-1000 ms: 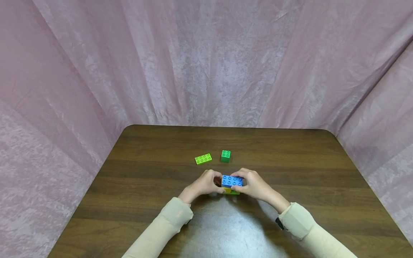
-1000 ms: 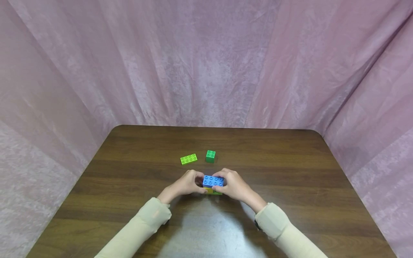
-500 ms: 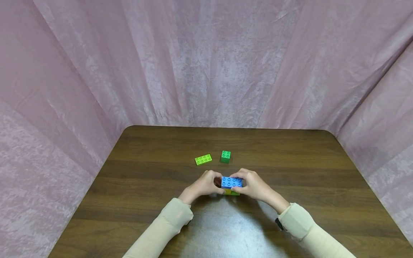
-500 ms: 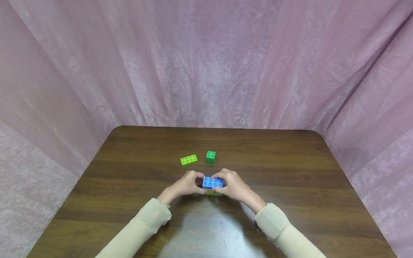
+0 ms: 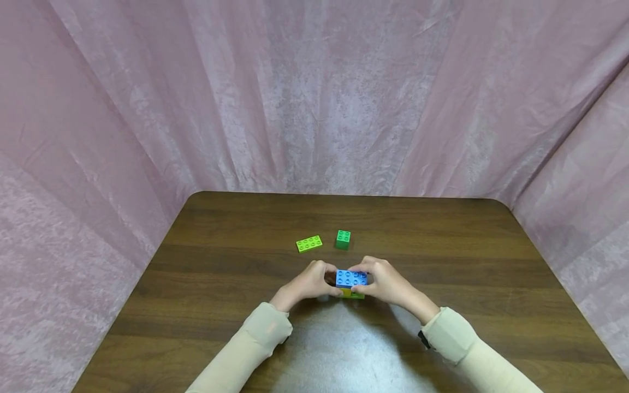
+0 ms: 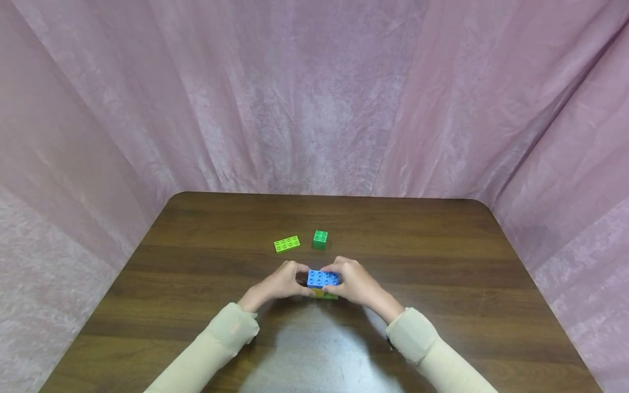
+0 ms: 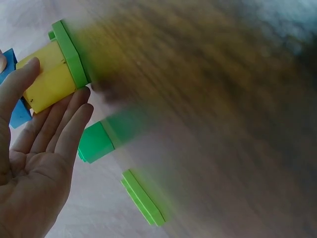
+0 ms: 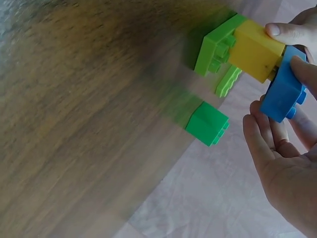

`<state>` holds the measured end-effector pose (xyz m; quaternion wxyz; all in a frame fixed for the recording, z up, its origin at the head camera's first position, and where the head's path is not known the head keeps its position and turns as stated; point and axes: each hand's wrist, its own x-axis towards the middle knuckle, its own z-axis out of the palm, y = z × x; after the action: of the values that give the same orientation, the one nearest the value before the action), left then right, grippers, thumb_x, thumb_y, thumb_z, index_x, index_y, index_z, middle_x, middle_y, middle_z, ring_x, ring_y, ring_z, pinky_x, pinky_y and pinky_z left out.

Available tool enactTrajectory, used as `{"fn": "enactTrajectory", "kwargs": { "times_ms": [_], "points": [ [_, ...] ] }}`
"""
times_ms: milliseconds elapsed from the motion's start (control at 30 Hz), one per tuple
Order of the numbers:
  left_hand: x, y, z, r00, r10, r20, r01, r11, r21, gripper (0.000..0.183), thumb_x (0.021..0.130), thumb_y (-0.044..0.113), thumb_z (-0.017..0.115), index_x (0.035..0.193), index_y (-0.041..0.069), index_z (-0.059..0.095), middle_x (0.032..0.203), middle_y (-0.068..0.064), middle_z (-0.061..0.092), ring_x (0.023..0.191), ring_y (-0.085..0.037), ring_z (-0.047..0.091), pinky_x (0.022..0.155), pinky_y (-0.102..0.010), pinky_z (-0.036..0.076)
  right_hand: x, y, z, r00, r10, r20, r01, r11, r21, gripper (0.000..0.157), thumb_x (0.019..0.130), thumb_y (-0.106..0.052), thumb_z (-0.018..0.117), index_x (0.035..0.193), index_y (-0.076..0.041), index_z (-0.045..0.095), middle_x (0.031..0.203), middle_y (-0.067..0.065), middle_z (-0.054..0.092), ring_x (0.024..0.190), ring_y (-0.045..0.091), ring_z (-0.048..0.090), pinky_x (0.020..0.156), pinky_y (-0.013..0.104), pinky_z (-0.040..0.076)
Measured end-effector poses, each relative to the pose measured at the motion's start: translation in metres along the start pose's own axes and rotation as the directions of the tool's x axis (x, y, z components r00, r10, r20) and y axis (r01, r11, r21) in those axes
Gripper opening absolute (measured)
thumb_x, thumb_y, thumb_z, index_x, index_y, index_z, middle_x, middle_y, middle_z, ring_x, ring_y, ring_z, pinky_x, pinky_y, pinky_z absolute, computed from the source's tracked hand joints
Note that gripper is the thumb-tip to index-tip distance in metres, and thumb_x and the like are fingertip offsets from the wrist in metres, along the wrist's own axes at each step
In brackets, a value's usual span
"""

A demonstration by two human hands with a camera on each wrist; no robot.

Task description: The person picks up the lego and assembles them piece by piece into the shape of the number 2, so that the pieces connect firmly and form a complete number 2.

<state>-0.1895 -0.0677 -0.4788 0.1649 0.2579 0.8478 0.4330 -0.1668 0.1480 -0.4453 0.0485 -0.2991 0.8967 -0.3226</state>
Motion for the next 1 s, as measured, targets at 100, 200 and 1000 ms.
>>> {"fn": "enactTrajectory", "kwargs": {
  "times_ms": [100, 200, 1000],
  "points": [
    [0.0004, -0.0007, -0.0003, 1.000, 0.002, 0.008, -0.002, 1.000, -0.003, 0.029, 0.078, 0.006, 0.080, 0.103, -0.005, 0.071, 0.096, -0.016, 0.075, 0.088, -0.019, 0.072, 0.073, -0.024, 0.059, -0.0004, 0.0000, -0.0003, 1.000, 0.004, 0.004, -0.004, 1.000, 0.003, 0.033, 0.083, -0.015, 0.077, 0.112, -0.003, 0.071, 0.088, 0.002, 0.061, 0.070, 0.005, 0.051, 0.060, 0.015, 0.047],
    [0.0011, -0.0013, -0.0005, 1.000, 0.005, 0.009, -0.005, 1.000, 0.005, 0.030, 0.078, 0.006, 0.080, 0.103, -0.006, 0.071, 0.095, -0.016, 0.075, 0.086, -0.017, 0.072, 0.072, -0.022, 0.058, -0.0010, -0.0004, -0.0003, 1.000, 0.008, 0.003, -0.008, 1.000, 0.008, 0.033, 0.083, -0.015, 0.076, 0.113, -0.002, 0.071, 0.088, 0.003, 0.061, 0.070, 0.005, 0.051, 0.059, 0.015, 0.048],
    [-0.0042, 0.0068, 0.0034, 0.998, 0.062, 0.000, -0.062, 0.989, 0.132, 0.023, 0.082, 0.008, 0.077, 0.098, -0.004, 0.067, 0.095, -0.015, 0.074, 0.082, -0.011, 0.065, 0.067, -0.019, 0.053, 0.0001, -0.0006, -0.0019, 0.999, 0.036, 0.028, -0.036, 0.999, 0.007, 0.032, 0.083, -0.015, 0.077, 0.112, -0.003, 0.071, 0.088, 0.003, 0.061, 0.071, 0.005, 0.053, 0.059, 0.014, 0.049]
  ]
}}
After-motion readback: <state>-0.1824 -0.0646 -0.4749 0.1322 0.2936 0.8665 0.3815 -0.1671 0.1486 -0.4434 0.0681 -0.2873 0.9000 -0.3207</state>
